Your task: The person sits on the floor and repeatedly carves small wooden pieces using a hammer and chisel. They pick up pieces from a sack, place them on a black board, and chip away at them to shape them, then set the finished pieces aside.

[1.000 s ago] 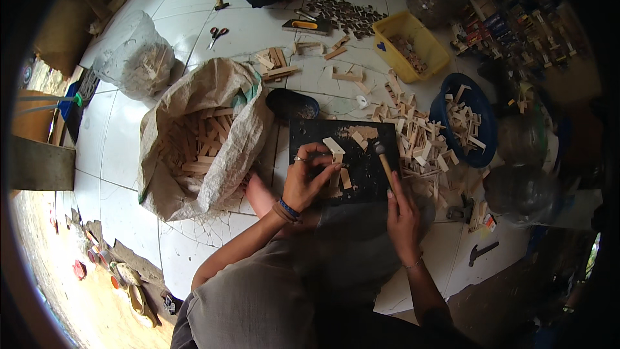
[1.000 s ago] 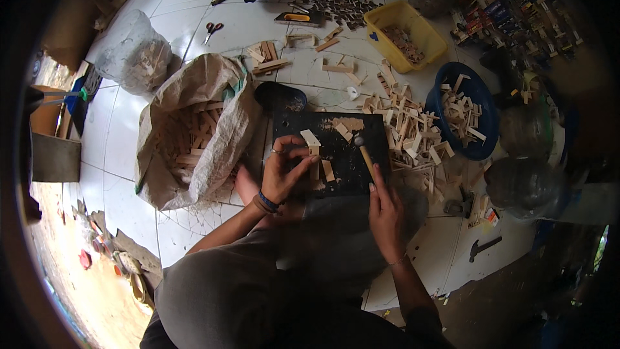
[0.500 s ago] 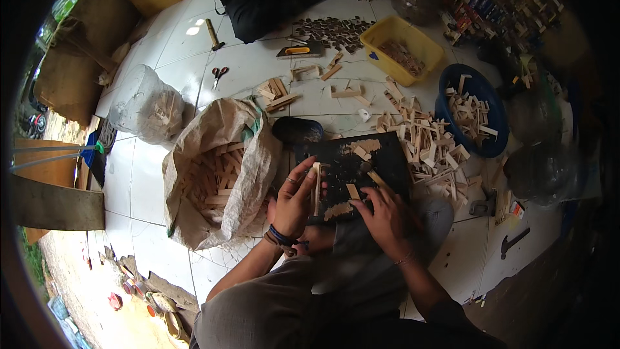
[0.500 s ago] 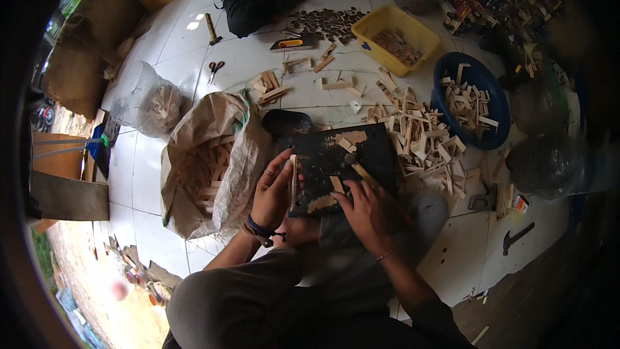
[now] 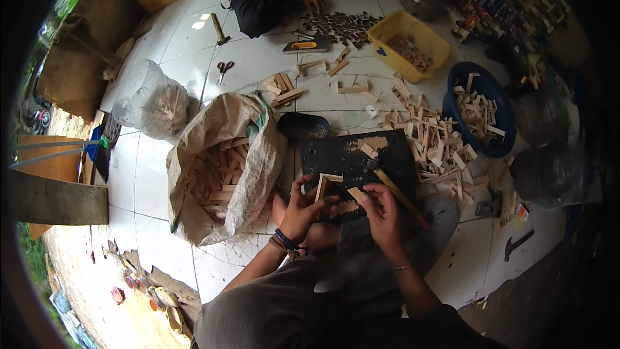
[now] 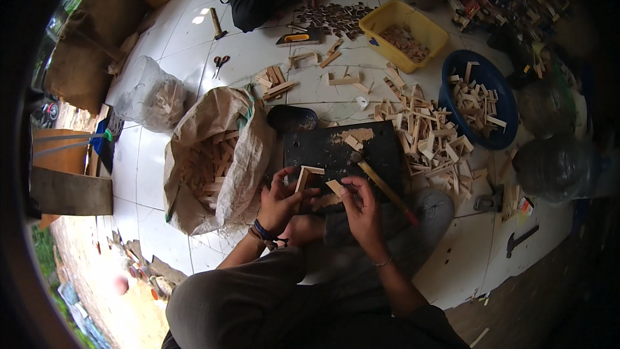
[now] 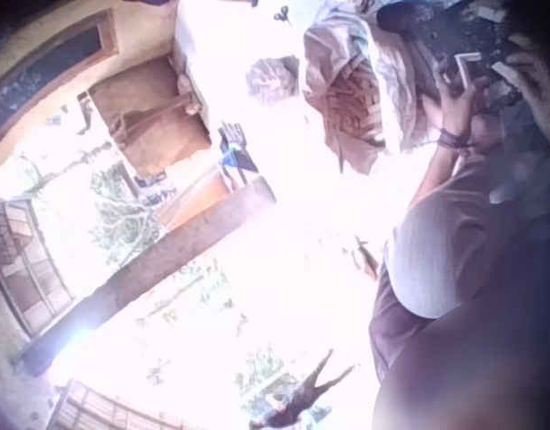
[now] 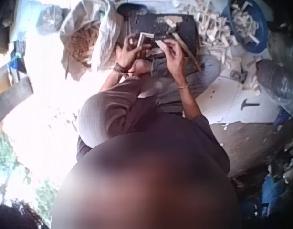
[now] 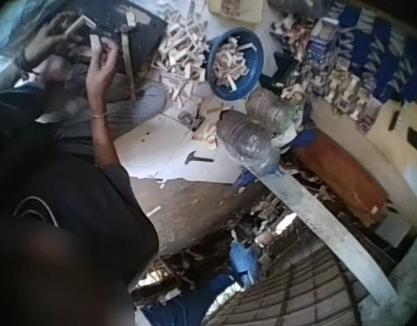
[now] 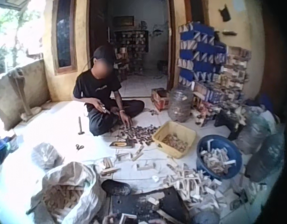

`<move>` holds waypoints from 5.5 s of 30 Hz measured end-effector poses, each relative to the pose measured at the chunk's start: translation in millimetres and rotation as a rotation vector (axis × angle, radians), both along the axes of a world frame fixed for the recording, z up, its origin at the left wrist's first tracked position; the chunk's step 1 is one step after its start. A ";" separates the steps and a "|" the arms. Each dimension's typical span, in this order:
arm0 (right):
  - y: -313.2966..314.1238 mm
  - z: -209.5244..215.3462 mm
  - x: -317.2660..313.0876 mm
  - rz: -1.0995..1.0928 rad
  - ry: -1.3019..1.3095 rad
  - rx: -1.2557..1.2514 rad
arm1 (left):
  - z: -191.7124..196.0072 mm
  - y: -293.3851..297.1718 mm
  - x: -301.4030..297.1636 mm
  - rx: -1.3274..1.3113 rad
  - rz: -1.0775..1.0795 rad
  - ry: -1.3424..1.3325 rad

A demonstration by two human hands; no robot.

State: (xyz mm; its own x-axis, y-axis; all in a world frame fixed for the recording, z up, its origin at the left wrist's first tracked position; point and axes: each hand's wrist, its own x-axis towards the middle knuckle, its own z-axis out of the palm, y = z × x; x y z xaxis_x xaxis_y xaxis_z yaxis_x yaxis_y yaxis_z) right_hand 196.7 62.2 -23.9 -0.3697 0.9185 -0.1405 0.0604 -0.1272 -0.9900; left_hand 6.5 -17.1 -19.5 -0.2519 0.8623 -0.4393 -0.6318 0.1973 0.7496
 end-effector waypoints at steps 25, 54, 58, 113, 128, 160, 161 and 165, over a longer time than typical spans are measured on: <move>-1.4 -9.6 -3.0 0.030 0.040 -0.393 | -0.4 -4.0 -13.4 0.180 -0.160 1.033; 11.4 37.2 -21.0 0.070 0.038 -0.332 | 10.1 6.2 3.7 0.279 -0.398 1.508; 14.3 38.0 -20.7 0.096 0.013 -0.317 | 17.0 5.6 3.3 0.280 -0.386 1.494; 25.0 43.7 -16.8 0.160 -0.151 -0.233 | 3.3 8.2 1.3 0.279 -0.393 1.462; 27.9 42.6 -16.1 0.148 -0.126 -0.254 | 13.8 -28.2 -139.3 0.102 0.254 1.349; 23.7 47.8 -17.9 0.174 -0.184 -0.263 | -63.2 107.8 -162.3 0.256 -0.096 1.744; 23.7 49.1 -18.7 0.178 -0.181 -0.266 | -72.0 128.5 -159.0 0.233 -0.225 1.768; 23.0 55.4 -19.0 0.176 -0.222 -0.271 | -108.0 180.6 -148.8 -0.040 -0.639 1.953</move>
